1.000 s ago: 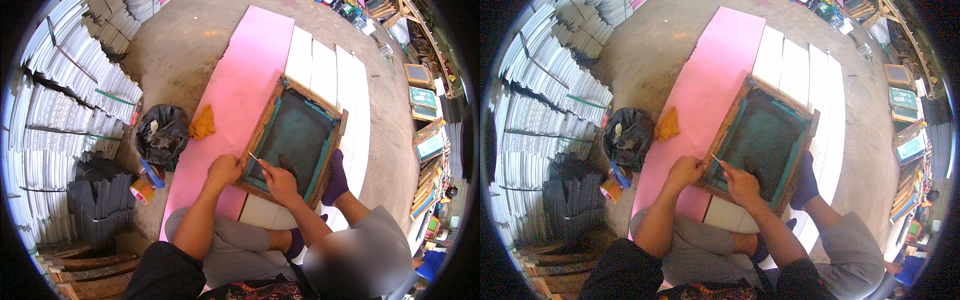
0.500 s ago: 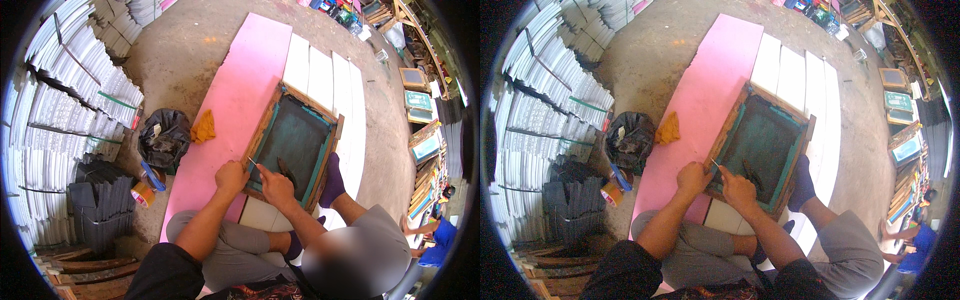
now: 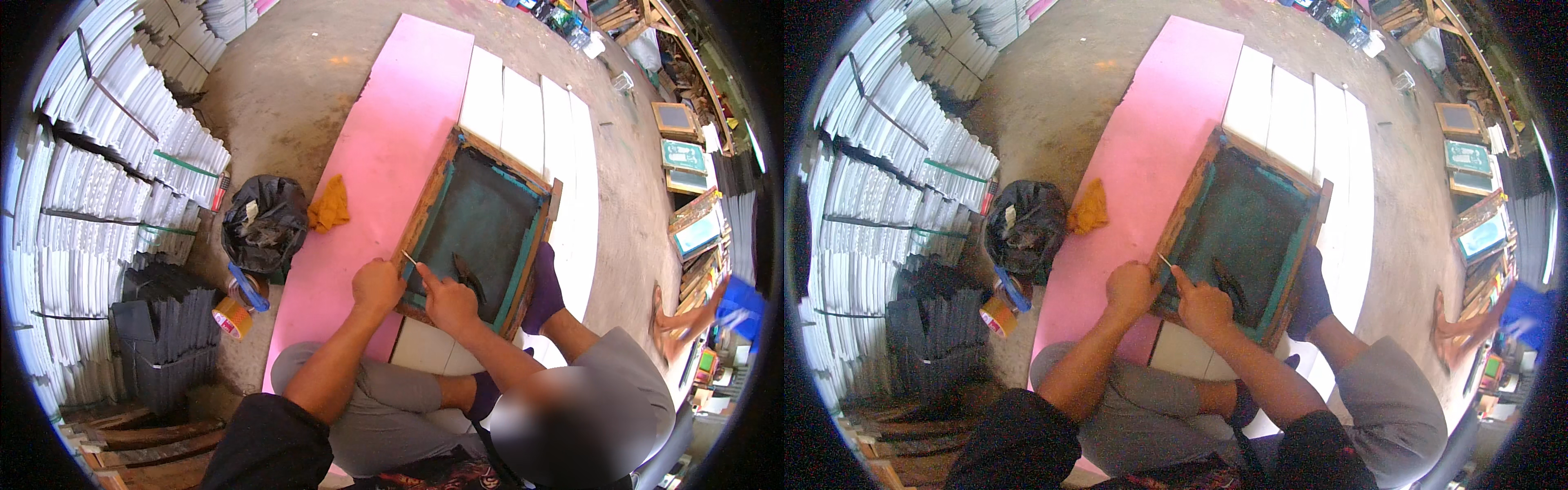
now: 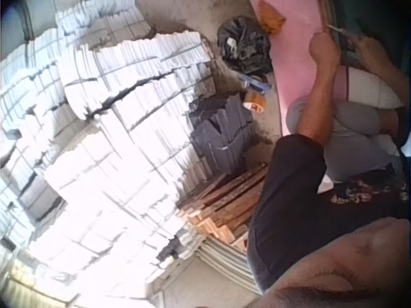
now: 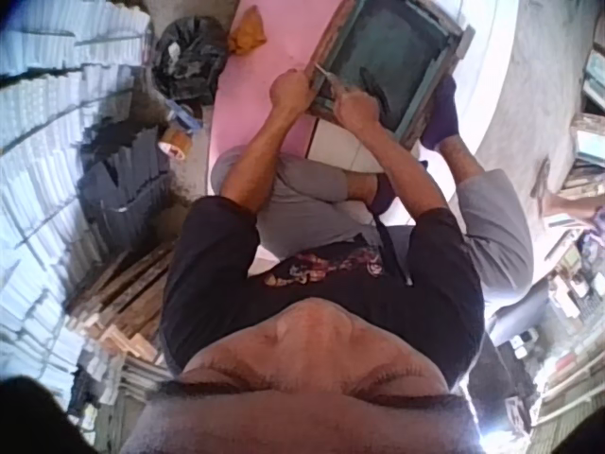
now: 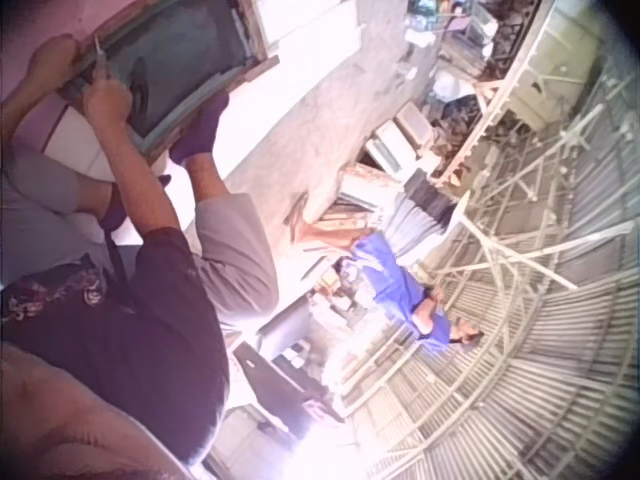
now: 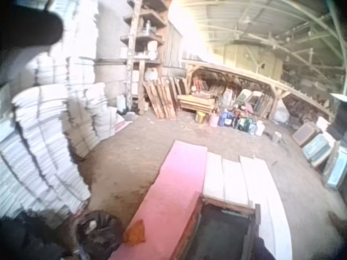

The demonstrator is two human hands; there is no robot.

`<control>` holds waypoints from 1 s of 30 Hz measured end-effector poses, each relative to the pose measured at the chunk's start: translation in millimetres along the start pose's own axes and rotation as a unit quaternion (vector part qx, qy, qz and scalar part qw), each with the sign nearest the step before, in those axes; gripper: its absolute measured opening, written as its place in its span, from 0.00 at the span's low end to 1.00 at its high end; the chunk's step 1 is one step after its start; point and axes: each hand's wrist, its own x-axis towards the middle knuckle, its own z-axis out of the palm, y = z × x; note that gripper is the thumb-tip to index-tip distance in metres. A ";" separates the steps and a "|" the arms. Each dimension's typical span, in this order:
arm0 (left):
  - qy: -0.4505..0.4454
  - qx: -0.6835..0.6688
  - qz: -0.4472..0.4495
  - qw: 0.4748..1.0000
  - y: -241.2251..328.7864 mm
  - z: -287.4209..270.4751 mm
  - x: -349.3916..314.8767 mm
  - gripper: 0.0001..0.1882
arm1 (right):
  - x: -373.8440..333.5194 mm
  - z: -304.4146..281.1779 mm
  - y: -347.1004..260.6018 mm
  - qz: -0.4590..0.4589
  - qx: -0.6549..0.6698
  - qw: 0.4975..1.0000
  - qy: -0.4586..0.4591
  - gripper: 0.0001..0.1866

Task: The person sits on the floor and uses a utility knife and pliers to scrape and remove material from the edges of a wooden frame. They repeatedly scrape along the frame's perimeter and occasionally adjust the frame's position.

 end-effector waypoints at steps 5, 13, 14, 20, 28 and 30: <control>0.020 -0.011 0.021 1.000 0.7 9.5 3.3 0.18 | 9.2 34.1 38.3 -0.117 0.194 0.966 0.127 0.25; 0.031 -0.008 0.017 0.999 -4.7 11.2 1.0 0.18 | -0.6 12.1 14.9 -0.023 0.046 0.998 0.025 0.25; 0.030 -0.005 0.016 0.999 -3.6 11.0 1.3 0.18 | 2.0 15.4 21.4 -0.023 0.120 0.992 0.024 0.25; 0.014 0.003 0.013 1.000 -3.4 6.5 3.6 0.16 | -2.5 4.8 13.1 -0.067 -0.111 0.991 0.042 0.24; 0.014 -0.016 0.030 0.999 -4.0 1.9 1.9 0.15 | 41.4 4.7 -7.5 -0.030 0.098 0.994 0.043 0.20; 0.011 -0.023 0.035 0.999 -10.3 8.4 6.4 0.16 | 43.1 5.2 -9.0 -0.022 0.122 0.991 0.047 0.20</control>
